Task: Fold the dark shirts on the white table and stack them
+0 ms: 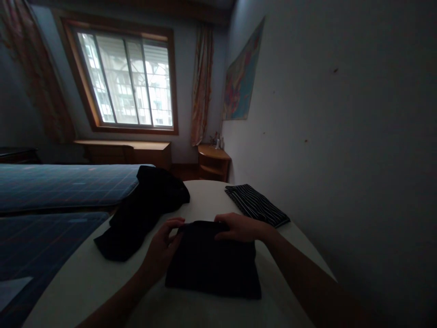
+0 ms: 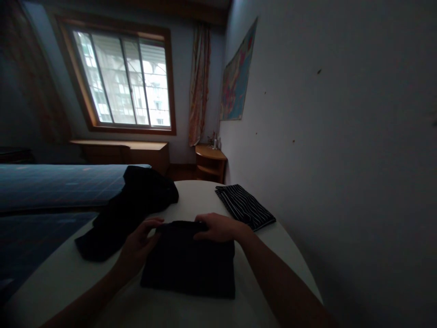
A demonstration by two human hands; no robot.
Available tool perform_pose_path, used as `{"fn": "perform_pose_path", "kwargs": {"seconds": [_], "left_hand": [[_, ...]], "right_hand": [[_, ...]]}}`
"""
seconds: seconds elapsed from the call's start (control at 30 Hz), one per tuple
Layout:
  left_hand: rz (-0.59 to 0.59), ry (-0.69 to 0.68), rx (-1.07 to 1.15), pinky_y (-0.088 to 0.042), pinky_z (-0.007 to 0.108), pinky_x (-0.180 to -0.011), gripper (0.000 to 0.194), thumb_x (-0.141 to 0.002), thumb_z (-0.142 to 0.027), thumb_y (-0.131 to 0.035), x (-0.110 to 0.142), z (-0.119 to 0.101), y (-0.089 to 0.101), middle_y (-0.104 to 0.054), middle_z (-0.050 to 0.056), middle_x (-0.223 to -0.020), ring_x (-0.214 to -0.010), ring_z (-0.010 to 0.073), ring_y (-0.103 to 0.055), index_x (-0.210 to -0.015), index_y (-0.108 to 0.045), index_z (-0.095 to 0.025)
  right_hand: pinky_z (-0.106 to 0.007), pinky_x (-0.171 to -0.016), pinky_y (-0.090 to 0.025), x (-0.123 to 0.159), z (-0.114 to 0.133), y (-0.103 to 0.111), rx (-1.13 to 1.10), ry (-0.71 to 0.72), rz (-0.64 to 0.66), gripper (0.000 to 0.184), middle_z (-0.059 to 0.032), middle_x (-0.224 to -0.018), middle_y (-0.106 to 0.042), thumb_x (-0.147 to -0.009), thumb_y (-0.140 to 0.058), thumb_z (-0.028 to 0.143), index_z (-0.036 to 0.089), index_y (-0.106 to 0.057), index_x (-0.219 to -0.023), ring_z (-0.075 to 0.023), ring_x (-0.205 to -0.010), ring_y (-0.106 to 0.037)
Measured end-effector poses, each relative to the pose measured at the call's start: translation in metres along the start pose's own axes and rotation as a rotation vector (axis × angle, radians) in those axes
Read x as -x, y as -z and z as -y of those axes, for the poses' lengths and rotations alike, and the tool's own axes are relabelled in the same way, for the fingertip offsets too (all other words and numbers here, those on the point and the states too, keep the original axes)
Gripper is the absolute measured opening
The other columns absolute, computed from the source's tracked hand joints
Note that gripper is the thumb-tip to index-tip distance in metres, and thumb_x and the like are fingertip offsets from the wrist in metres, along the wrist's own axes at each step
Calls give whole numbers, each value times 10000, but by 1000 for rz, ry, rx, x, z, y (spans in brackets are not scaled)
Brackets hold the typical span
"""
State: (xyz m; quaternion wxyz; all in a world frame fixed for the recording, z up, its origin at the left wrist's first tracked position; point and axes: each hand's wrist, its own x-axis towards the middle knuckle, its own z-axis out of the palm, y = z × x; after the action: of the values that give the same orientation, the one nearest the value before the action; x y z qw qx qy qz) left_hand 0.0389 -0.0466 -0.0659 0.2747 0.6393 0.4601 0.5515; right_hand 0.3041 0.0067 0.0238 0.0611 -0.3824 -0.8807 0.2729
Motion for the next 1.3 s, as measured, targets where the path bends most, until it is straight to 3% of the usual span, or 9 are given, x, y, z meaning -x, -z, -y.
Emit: {"fn": "perform_pose_path", "kwargs": {"seconds": [0.17, 0.37, 0.5, 0.8, 0.97, 1.1, 1.3], "left_hand": [[34, -18, -160, -546, 424, -931, 352, -910, -350, -491, 0, 28, -6, -523, 118, -1335, -1182, 237, -573, -1242, -490, -233], [213, -100, -497, -362, 511, -1134, 444, -873, -278, -509, 12, 55, -18, -459, 125, -1460, -1357, 273, -438, -1313, -495, -223], [312, -85, -600, -379, 507, -1123, 439, -884, -302, -512, 16, 54, -19, -459, 123, -1477, -1359, 283, -441, -1315, -534, -223], [322, -57, -661, -407, 500, -1109, 450, -908, -354, -486, 19, 54, -17, -462, 104, -1489, -1360, 280, -453, -1341, -534, -245], [305, -65, -658, -420, 495, -1105, 454, -910, -336, -495, 22, 59, -18, -455, 86, -1499, -1353, 275, -464, -1359, -514, -275], [304, -55, -673, -417, 503, -1108, 463, -902, -331, -495, 22, 61, -18, -464, 92, -1491, -1350, 279, -468, -1361, -514, -266], [313, -18, -705, -406, 503, -1113, 459, -903, -295, -472, 21, 60, -19, -465, 92, -1491, -1360, 263, -456, -1357, -515, -244]], "right_hand": [[-337, -838, -482, 8, -10, 19, 42, -44, -73, 376, -74, -1076, -703, -846, -642, 406, 208, -657, -1165, -228, -942, -648], [-408, -999, -444, 10, -45, 48, -32, -141, -296, 372, -72, -1196, -685, -833, -635, 330, 201, -672, -1180, -258, -1079, -620], [-396, -974, -469, 5, -65, 67, -60, -156, -378, 360, -73, -1165, -701, -832, -628, 323, 177, -675, -1157, -253, -1054, -635], [-329, -832, -537, -6, -89, 115, -181, -165, -489, 296, -75, -1039, -729, -858, -622, 326, 137, -667, -1081, -204, -902, -674], [-338, -791, -555, -7, -118, 137, -325, -206, -578, 325, -92, -1015, -739, -850, -654, 343, 142, -669, -1105, -209, -862, -688], [-330, -777, -549, -1, -158, 137, -315, -290, -618, 340, -109, -1013, -740, -843, -661, 345, 119, -683, -1096, -211, -845, -689], [-326, -754, -565, 13, -216, 115, -316, -499, -595, 349, -114, -975, -751, -815, -696, 336, 112, -706, -1083, -224, -818, -700]]}}
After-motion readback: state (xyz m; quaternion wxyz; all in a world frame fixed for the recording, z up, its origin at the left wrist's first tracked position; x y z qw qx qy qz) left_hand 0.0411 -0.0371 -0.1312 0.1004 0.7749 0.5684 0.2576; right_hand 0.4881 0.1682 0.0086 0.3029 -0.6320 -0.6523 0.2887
